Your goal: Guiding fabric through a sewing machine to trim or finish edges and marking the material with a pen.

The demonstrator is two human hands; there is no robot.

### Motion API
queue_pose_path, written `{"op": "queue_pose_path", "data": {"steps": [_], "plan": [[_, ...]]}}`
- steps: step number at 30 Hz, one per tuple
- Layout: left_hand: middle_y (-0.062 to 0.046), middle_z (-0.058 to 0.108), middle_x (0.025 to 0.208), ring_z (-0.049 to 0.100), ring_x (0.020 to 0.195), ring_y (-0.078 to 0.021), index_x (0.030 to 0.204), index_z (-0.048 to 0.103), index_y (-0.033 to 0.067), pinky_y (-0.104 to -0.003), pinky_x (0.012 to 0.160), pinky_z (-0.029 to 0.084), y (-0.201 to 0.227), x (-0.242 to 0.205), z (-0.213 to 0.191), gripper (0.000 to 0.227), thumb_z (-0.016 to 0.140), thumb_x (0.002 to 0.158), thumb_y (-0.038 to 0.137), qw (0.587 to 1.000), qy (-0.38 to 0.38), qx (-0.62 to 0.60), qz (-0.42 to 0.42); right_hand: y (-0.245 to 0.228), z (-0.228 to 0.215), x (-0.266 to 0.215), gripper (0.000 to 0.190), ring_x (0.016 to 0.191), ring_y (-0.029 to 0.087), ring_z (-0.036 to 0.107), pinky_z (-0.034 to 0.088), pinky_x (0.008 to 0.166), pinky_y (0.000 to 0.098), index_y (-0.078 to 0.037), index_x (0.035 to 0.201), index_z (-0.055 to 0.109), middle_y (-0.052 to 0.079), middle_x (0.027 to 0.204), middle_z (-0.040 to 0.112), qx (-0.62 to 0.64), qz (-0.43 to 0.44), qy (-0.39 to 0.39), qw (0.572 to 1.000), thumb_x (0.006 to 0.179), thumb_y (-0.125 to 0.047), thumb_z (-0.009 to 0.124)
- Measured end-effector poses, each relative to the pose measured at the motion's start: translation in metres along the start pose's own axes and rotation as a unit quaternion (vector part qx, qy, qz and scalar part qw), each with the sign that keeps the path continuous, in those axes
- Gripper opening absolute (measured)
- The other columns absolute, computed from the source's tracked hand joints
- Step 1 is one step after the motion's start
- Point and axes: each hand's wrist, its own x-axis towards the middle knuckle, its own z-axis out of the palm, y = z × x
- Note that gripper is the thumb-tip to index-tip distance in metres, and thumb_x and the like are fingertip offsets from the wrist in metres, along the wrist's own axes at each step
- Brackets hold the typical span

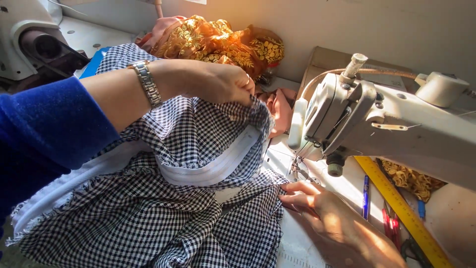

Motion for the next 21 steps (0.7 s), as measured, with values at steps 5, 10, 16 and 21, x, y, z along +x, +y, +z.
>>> {"op": "queue_pose_path", "data": {"steps": [5, 10, 16, 21], "plan": [[0.002, 0.048, 0.064, 0.045, 0.052, -0.0113, 0.071, 0.049, 0.0161, -0.027, 0.042, 0.03, -0.002, -0.004, 0.007, 0.029, 0.054, 0.094, 0.032, 0.986, 0.057, -0.155, -0.011, 0.016, -0.01, 0.0, 0.033, 0.114, 0.015, 0.064, 0.048, 0.099, 0.0273, -0.009, 0.114, 0.073, 0.004, 0.129, 0.06, -0.165, -0.133, -0.019, 0.977, 0.089, -0.022, 0.054], [0.002, 0.044, 0.058, 0.039, 0.043, -0.0122, 0.074, 0.047, 0.0157, -0.026, 0.036, 0.027, -0.003, 0.002, 0.017, 0.034, 0.059, 0.101, 0.032, 0.977, 0.051, -0.202, -0.037, -0.007, -0.001, 0.001, 0.024, 0.114, 0.015, 0.073, 0.058, 0.1, 0.0239, 0.006, 0.094, 0.073, 0.001, 0.132, 0.061, -0.031, -0.011, -0.008, 0.999, 0.088, -0.006, 0.054], [-0.012, 0.059, 0.08, 0.055, 0.054, -0.021, 0.121, 0.052, 0.0131, -0.029, 0.041, 0.049, 0.001, -0.002, 0.023, 0.031, 0.053, 0.092, 0.004, 0.957, -0.022, -0.287, -0.048, 0.001, -0.002, 0.001, 0.03, 0.11, 0.014, 0.067, 0.051, 0.097, 0.0226, -0.011, 0.109, 0.077, 0.003, 0.129, 0.062, -0.133, -0.114, 0.004, 0.985, 0.081, -0.005, 0.067], [0.001, 0.063, 0.107, 0.059, 0.089, -0.0129, 0.105, 0.065, 0.0186, -0.025, 0.077, 0.047, 0.003, -0.003, 0.024, 0.032, 0.064, 0.074, 0.014, 0.984, 0.032, -0.167, 0.056, -0.017, 0.006, 0.004, 0.023, 0.11, 0.022, 0.062, 0.047, 0.104, 0.0287, 0.027, 0.097, 0.069, 0.014, 0.129, 0.058, 0.323, 0.21, 0.093, 0.918, 0.084, 0.021, 0.051]]}}
